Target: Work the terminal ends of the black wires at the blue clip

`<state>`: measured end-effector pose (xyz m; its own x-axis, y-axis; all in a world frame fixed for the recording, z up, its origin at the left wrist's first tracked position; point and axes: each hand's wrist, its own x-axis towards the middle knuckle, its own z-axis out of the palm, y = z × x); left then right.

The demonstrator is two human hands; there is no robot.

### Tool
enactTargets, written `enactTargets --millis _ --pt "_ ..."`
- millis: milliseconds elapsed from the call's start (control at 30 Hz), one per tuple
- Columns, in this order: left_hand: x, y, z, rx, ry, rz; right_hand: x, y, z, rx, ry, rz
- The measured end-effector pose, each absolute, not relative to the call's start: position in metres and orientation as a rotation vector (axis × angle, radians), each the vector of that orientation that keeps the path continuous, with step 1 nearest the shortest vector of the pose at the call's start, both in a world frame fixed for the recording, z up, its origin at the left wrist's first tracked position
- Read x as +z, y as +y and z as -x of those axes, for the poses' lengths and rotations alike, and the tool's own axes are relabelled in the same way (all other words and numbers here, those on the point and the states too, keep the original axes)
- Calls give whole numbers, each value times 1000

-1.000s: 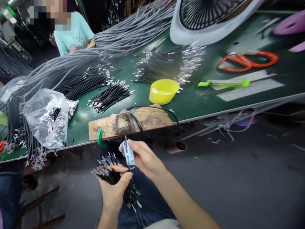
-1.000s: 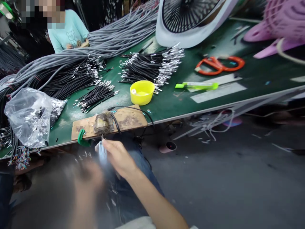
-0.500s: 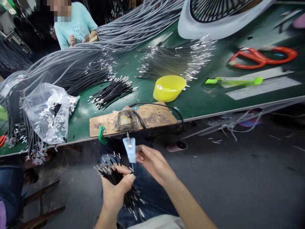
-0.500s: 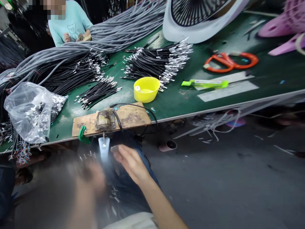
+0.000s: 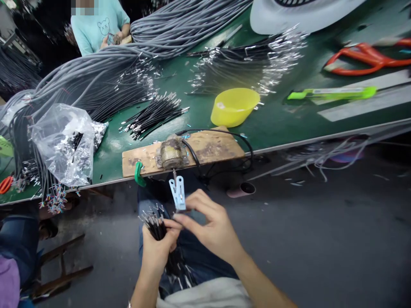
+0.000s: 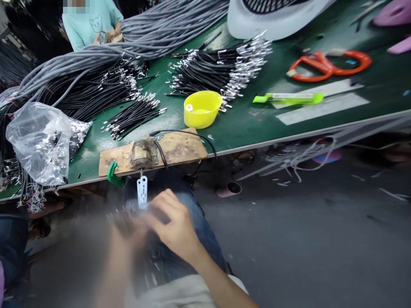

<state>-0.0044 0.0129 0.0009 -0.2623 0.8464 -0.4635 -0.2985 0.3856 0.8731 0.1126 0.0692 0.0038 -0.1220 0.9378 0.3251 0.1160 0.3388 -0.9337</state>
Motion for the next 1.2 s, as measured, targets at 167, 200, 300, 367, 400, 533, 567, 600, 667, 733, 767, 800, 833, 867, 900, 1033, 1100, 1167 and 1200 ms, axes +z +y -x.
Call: enactTargets --millis 167,200,300,367,400,533,567,600,667,733,767,800,833,867,900,1033,1100,1167,1200 --pt "-2 11 4 1257 1541 -581 7 66 -107 944 -1679 873" --pt "-3 10 4 1263 1529 -544 6 65 -105 929 -1645 888" --pt "-5 9 1 1282 1460 -446 1 61 -100 900 -1473 954" --pt "-6 9 -3 1294 1426 -435 -4 57 -94 1008 -1278 982" --pt "-6 8 -5 1300 1409 -430 -7 54 -92 1127 -1164 972" --pt "-6 8 -8 1285 1352 -423 -17 49 -87 1793 -779 772" --pt "-6 7 -8 1269 1339 -432 -18 49 -88 1901 -732 725" --pt "-6 7 -7 1252 1327 -444 -19 50 -90 1955 -709 697" --pt "-6 7 -4 1222 1312 -466 -17 53 -95 1909 -744 681" --pt "-6 7 -1 1204 1309 -474 -14 56 -102 1732 -886 703" --pt "-5 8 0 1197 1307 -469 -13 58 -105 1623 -979 719" --pt "-4 8 1 1188 1301 -463 -12 59 -107 1520 -1062 738" --pt "-4 8 0 1176 1292 -457 -11 59 -109 1439 -1119 758" --pt "-3 8 -1 1165 1282 -454 -11 59 -109 1396 -1136 775" --pt "-3 8 -2 1157 1273 -455 -11 58 -109 1399 -1118 784" --pt "-4 8 -8 1188 1287 -489 -12 51 -99 1489 -983 805" --pt "-4 9 -8 1211 1328 -531 -11 48 -96 1237 -1056 858" --pt "-4 10 -5 1195 1373 -590 -9 49 -98 903 -1184 883" --pt "-4 11 -3 1177 1390 -614 -8 51 -101 817 -1239 874"
